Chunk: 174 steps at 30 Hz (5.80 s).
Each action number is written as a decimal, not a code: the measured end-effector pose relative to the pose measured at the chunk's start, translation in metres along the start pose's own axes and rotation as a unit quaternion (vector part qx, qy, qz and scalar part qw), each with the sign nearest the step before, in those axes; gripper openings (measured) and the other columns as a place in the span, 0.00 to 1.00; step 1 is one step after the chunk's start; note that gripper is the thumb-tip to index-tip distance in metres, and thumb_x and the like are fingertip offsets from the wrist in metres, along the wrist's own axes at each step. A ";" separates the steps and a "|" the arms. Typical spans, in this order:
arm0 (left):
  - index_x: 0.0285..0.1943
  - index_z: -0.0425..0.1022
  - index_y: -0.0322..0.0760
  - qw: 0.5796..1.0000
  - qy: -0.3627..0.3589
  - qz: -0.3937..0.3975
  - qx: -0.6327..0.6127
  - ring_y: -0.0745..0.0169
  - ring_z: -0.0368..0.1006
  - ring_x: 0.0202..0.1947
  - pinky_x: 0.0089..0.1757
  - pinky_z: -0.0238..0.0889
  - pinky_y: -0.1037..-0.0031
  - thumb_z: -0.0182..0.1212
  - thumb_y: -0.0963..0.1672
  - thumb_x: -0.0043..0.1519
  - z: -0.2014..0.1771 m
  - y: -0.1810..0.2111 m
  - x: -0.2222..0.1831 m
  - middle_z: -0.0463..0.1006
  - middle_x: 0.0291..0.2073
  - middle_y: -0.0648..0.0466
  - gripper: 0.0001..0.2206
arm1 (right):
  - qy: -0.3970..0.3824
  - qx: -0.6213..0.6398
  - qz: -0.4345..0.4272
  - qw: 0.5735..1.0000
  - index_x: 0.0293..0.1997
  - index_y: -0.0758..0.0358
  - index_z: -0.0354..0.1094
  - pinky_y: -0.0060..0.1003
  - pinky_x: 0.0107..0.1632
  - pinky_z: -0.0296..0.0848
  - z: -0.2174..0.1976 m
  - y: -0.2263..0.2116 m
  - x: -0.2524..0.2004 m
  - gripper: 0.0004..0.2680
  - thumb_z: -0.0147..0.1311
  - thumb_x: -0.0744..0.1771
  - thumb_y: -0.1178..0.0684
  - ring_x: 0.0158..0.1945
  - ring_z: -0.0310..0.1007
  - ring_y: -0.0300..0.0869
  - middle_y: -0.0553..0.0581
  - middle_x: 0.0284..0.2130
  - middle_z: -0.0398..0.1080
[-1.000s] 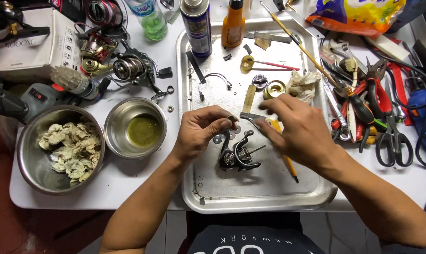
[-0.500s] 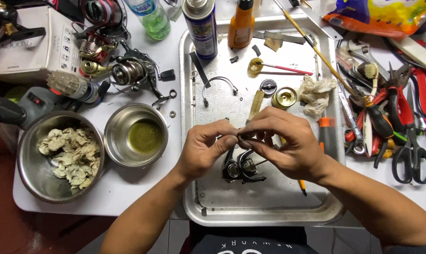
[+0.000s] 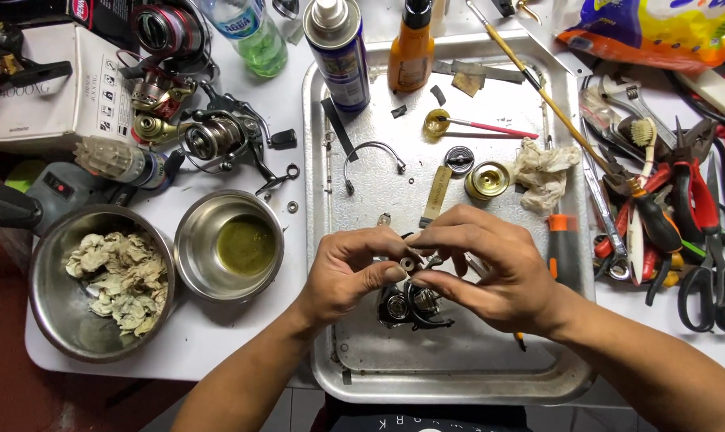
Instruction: Disassembling and reassembling a fishing reel for maintenance or repair using a screwdriver and manual manipulation of small parts.
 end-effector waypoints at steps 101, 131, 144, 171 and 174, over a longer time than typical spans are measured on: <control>0.38 0.70 0.33 0.921 0.045 0.143 0.360 0.65 0.66 0.31 0.33 0.66 0.82 0.59 0.41 0.57 0.008 0.024 0.001 0.69 0.34 0.51 0.05 | -0.055 -0.598 0.427 0.676 0.45 0.50 0.70 0.47 0.36 0.69 -0.136 0.016 -0.064 0.12 0.46 0.67 0.38 0.32 0.73 0.52 0.59 0.27 0.75; 0.40 0.72 0.33 0.946 0.039 0.090 0.309 0.66 0.68 0.31 0.34 0.69 0.83 0.60 0.40 0.56 0.003 0.010 0.004 0.69 0.35 0.51 0.06 | -0.003 -0.547 0.319 0.774 0.44 0.66 0.65 0.44 0.40 0.66 -0.150 0.001 -0.071 0.12 0.53 0.64 0.48 0.38 0.70 0.51 0.60 0.37 0.71; 0.41 0.73 0.36 0.969 0.025 0.034 0.245 0.67 0.69 0.33 0.35 0.67 0.82 0.59 0.43 0.56 -0.004 0.007 0.007 0.74 0.34 0.52 0.07 | -0.026 -0.061 0.133 0.989 0.41 0.65 0.65 0.26 0.40 0.71 -0.057 0.007 0.003 0.09 0.51 0.61 0.54 0.37 0.71 0.38 0.55 0.34 0.70; 0.40 0.74 0.32 0.952 0.020 0.052 0.301 0.60 0.73 0.34 0.38 0.70 0.76 0.59 0.41 0.56 -0.007 0.009 0.012 0.77 0.33 0.48 0.06 | -0.131 -0.045 0.036 0.990 0.37 0.65 0.63 0.31 0.36 0.70 -0.039 0.026 0.012 0.06 0.48 0.61 0.55 0.29 0.71 0.42 0.56 0.26 0.69; 0.39 0.74 0.31 0.947 0.020 0.062 0.315 0.60 0.73 0.33 0.37 0.68 0.77 0.59 0.40 0.56 -0.006 0.010 0.012 0.77 0.32 0.48 0.06 | -0.121 -0.049 0.041 0.991 0.37 0.65 0.63 0.31 0.34 0.70 -0.039 0.026 0.013 0.06 0.47 0.62 0.54 0.28 0.70 0.41 0.55 0.25 0.69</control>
Point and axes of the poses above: each hand's wrist, its own x-axis towards the middle knuckle, its own z-axis out of the palm, y = z × x, the point moved 3 cm from there along x, towards the middle knuckle
